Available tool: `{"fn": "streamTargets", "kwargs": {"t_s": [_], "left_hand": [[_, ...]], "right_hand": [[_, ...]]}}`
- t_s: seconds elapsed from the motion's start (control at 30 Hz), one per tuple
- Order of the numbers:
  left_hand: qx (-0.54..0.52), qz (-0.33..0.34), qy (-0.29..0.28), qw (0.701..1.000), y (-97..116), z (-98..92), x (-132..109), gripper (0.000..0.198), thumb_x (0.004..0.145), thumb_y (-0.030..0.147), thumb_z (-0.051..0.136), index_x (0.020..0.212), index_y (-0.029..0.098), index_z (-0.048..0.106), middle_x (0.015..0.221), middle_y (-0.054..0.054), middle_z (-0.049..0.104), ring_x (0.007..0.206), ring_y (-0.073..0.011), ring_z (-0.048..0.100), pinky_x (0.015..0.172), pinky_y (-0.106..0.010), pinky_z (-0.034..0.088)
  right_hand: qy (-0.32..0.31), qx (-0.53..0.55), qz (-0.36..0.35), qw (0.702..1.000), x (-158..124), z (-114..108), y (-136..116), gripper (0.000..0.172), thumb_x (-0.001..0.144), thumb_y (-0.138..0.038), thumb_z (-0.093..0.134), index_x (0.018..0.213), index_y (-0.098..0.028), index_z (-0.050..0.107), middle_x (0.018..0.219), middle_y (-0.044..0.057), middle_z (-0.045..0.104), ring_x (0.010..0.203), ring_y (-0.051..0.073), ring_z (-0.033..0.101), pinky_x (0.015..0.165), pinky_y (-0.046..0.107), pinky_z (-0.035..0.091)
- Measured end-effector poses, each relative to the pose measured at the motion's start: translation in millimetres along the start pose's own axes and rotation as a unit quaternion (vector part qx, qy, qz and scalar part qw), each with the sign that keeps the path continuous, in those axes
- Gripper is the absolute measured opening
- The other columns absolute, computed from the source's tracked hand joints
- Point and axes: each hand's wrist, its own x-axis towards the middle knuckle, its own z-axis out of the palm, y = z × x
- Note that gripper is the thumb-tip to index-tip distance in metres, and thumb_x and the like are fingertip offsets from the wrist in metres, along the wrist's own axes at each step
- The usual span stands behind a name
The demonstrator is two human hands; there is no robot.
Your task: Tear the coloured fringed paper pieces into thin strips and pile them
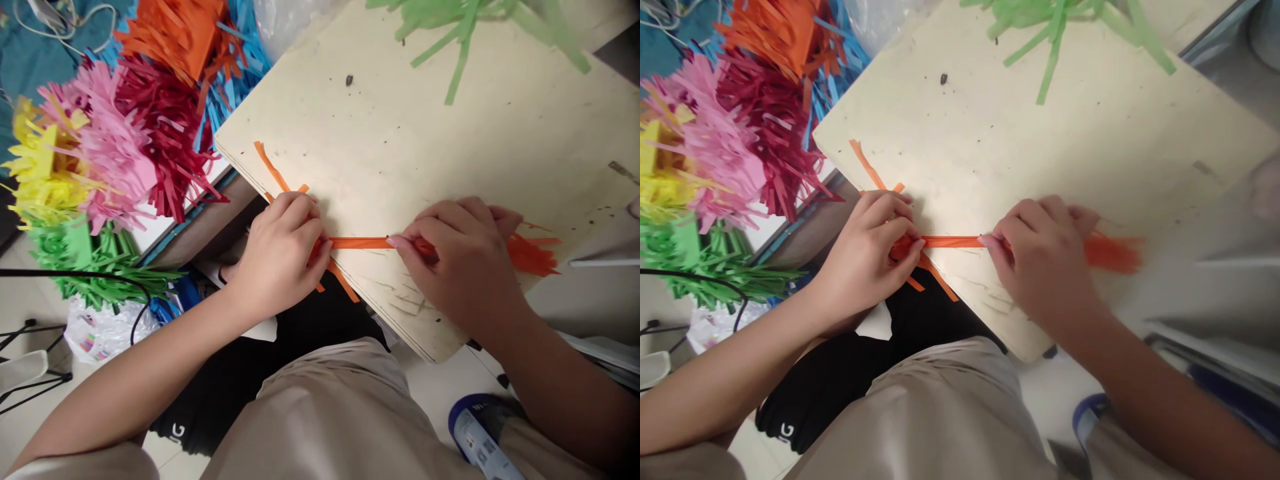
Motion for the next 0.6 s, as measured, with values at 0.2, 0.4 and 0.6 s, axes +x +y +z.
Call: {"fn": "streamTargets", "kwargs": {"t_s": [0.2,0.4,0.6], "left_hand": [[0.006,-0.009,-0.029,1.0,4.6,-5.1,7.9,0.016,0.1,0.015,0.061,0.089,0.021,0.07,0.109,-0.013,0.067,0.133,-0.0379,0.059,0.112,-0.064,0.063],[0.014,-0.017,-0.043,0.999,6.9,-6.4,11.5,0.016,0.098,0.013,0.062,0.085,0.021,0.068,0.109,-0.013,0.067,0.132,-0.0372,0.057,0.111,-0.061,0.062],[0.026,-0.019,-0.021,0.999,6.3,-0.7,9.8,0.015,0.099,0.015,0.063,0.085,0.021,0.066,0.105,-0.013,0.066,0.128,-0.0363,0.058,0.11,-0.06,0.063]], "right_hand": [[-0.054,-0.028,0.011,0.998,6.5,-2.3,0.9,0.031,0.11,-0.027,0.06,0.081,-0.021,0.065,0.096,0.01,0.073,0.102,0.031,0.06,0.093,0.051,0.032],[-0.081,-0.043,-0.013,0.996,18.5,-7.3,1.3,0.033,0.109,-0.025,0.054,0.078,-0.02,0.066,0.085,0.01,0.068,0.093,0.027,0.049,0.088,0.048,0.028],[-0.088,-0.044,-0.025,0.995,22.9,-0.4,8.5,0.036,0.108,-0.023,0.049,0.075,-0.019,0.064,0.081,0.01,0.063,0.088,0.025,0.047,0.087,0.048,0.028]]}}
